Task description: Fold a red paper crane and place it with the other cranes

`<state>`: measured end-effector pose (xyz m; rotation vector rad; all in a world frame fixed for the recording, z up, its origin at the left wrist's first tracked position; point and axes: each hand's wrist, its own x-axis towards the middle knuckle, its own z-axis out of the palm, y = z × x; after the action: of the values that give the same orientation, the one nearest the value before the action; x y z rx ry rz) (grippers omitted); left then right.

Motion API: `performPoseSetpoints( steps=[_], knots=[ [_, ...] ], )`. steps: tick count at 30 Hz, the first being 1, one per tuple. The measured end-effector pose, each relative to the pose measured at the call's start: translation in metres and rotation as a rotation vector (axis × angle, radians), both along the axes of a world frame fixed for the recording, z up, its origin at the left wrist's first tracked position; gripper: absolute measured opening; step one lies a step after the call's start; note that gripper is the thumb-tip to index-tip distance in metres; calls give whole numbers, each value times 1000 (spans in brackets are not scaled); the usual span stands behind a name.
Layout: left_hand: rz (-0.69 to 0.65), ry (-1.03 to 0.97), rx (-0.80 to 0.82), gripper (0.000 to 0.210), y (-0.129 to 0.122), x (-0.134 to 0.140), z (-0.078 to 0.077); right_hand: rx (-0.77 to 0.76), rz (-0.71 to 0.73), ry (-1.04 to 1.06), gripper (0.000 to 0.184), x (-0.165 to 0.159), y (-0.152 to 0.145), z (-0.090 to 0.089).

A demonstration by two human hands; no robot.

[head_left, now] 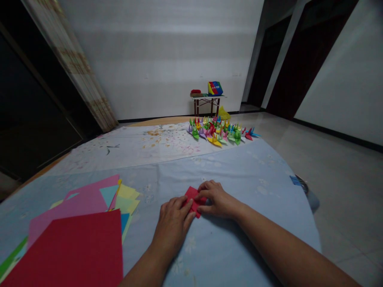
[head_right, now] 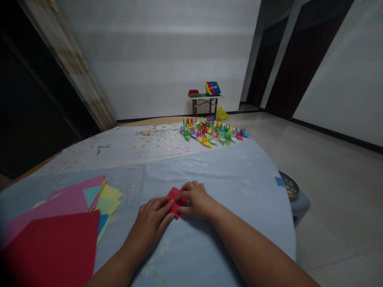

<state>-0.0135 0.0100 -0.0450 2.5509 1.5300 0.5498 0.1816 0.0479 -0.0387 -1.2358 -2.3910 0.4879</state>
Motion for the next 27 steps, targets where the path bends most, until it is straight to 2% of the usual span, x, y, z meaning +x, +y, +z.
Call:
performPoseSetpoints(
  steps=[10, 20, 27],
  knots=[
    [33, -54, 22, 30, -1, 2, -3, -3, -4, 13, 27, 0, -2, 4],
    [72, 55, 110, 34, -3, 7, -5, 3, -2, 15, 28, 0, 0, 2],
    [47, 49, 125, 35, -4, 8, -10, -2, -10, 19, 27, -1, 0, 1]
  ],
)
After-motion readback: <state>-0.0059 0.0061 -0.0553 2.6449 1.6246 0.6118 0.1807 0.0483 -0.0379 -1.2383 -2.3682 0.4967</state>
